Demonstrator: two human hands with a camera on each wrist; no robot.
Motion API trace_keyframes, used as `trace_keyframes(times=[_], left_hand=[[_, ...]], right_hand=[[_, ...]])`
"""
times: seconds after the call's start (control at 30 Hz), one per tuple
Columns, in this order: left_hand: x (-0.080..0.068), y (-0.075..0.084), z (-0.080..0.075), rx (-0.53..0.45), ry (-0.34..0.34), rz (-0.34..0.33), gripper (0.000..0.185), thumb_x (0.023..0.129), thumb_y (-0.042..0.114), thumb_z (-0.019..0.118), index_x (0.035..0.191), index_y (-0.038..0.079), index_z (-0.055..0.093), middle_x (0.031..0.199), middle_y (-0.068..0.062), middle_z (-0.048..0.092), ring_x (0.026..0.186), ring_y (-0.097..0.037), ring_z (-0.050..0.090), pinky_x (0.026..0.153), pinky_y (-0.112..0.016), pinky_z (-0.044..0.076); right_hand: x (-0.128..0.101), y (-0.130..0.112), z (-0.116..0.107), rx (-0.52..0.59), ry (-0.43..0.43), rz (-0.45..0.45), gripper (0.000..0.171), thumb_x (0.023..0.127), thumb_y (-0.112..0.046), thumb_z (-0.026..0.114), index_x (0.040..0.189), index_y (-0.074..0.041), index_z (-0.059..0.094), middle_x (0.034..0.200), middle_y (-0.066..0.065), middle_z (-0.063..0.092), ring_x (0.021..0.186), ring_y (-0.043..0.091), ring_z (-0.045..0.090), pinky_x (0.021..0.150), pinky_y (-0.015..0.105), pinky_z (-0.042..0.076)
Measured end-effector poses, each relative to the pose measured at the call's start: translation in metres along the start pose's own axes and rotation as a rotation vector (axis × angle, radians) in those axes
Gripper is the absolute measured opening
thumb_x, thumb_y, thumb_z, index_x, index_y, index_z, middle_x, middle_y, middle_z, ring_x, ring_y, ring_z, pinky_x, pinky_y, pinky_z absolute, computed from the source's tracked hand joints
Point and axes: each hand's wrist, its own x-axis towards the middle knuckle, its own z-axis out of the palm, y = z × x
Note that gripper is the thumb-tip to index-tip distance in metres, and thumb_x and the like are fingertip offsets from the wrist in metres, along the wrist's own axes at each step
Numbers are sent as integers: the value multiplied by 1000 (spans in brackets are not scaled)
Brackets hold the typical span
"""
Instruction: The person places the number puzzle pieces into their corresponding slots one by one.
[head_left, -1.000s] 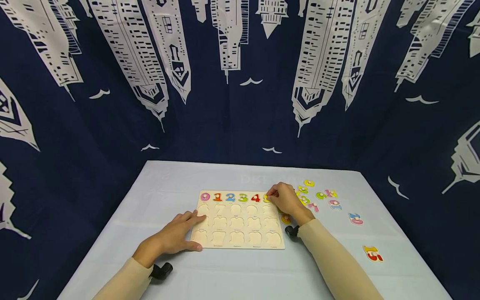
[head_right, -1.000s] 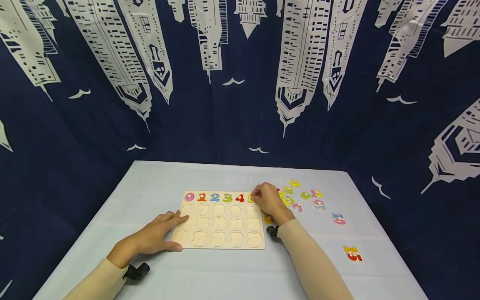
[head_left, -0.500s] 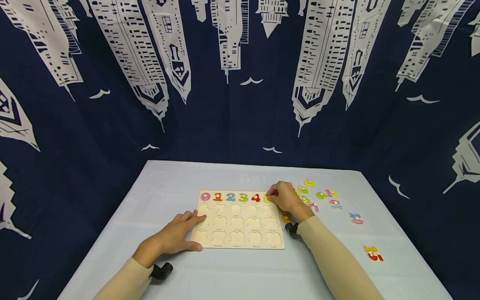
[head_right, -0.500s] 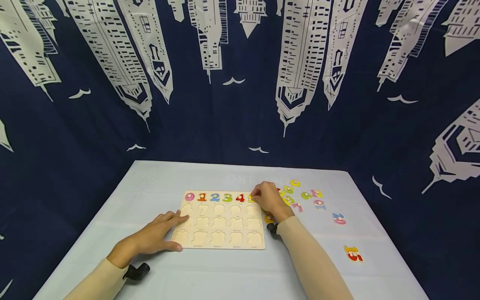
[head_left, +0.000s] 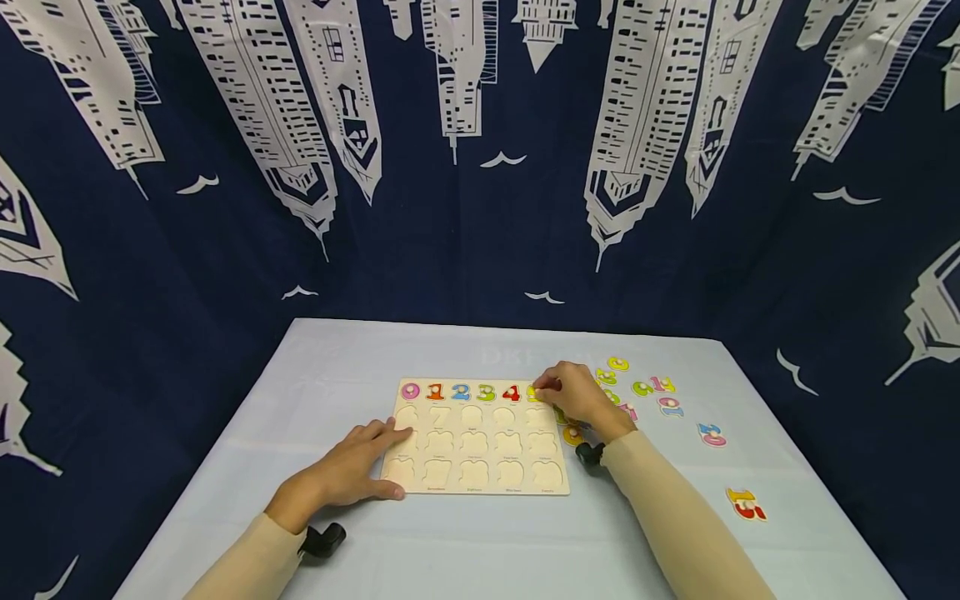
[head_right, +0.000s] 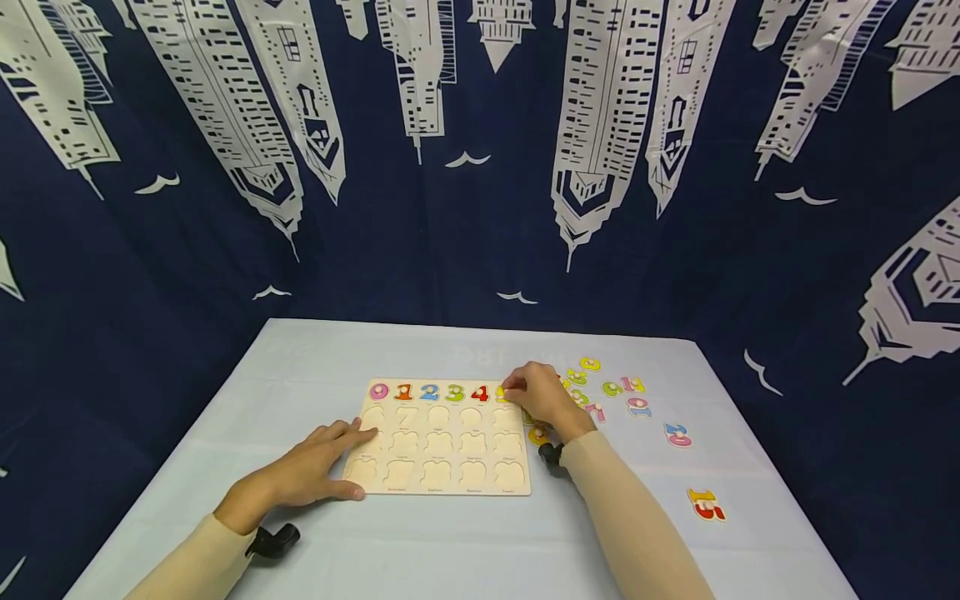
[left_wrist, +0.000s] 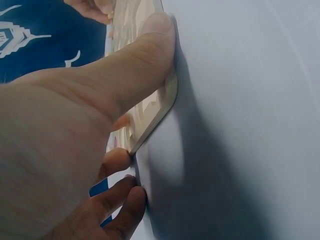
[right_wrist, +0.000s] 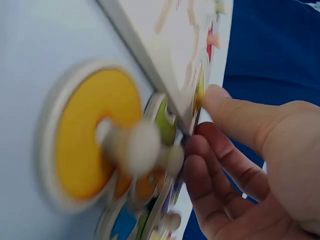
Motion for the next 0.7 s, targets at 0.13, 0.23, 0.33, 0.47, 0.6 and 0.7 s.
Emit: trace_keyframes(times=[0.13, 0.23, 0.33, 0.47, 0.6, 0.7], left_hand=[[1, -1, 1, 4, -1, 2, 100, 93, 48, 99, 176, 16, 53, 185, -25, 42, 158, -45, 51, 135, -70, 45], [1, -1, 0, 8, 0, 4, 100, 93, 48, 98, 176, 16, 53, 185, -25, 42, 158, -45, 51, 135, -70, 45], [1, 0, 0, 9, 2, 3, 100, 93, 48, 98, 176, 16, 52, 185, -25, 42, 158, -45, 51, 135, -69, 45], [1, 1, -2, 15, 6, 4, 100, 93, 48, 98, 176, 16, 53, 185, -26, 42, 158, -45, 51, 134, -70, 45], [0, 2, -1, 14, 8, 5, 100, 92, 48, 99, 175, 15, 53, 184, -26, 43, 158, -46, 51, 134, -70, 46], [0, 3, 0, 11, 4, 3, 101, 92, 48, 99, 175, 15, 53, 184, -26, 43, 157, -45, 51, 134, -70, 46]], right_hand=[[-10, 8, -8, 24, 11, 35, 16, 111, -16, 81, 125, -12, 88, 122, 8, 83, 103, 22, 71, 96, 39, 63], [-21, 13, -16, 33, 29, 14, 11, 112, -15, 80, 118, -11, 87, 114, 9, 82, 97, 21, 70, 87, 33, 61], [-33, 20, -21, 34, 28, -45, 6, 111, -14, 81, 110, -11, 86, 105, 6, 81, 91, 18, 67, 80, 27, 57], [-48, 30, -24, 24, -25, -115, 3, 108, -14, 85, 110, -14, 87, 102, -2, 81, 90, 13, 65, 80, 22, 57], [-60, 38, -26, -14, -59, -188, 7, 106, -15, 88, 111, -18, 91, 110, -5, 81, 96, 10, 65, 84, 23, 58], [-67, 43, -27, -47, -53, -214, 7, 105, -16, 89, 110, -18, 92, 111, -5, 81, 98, 9, 63, 85, 25, 56]])
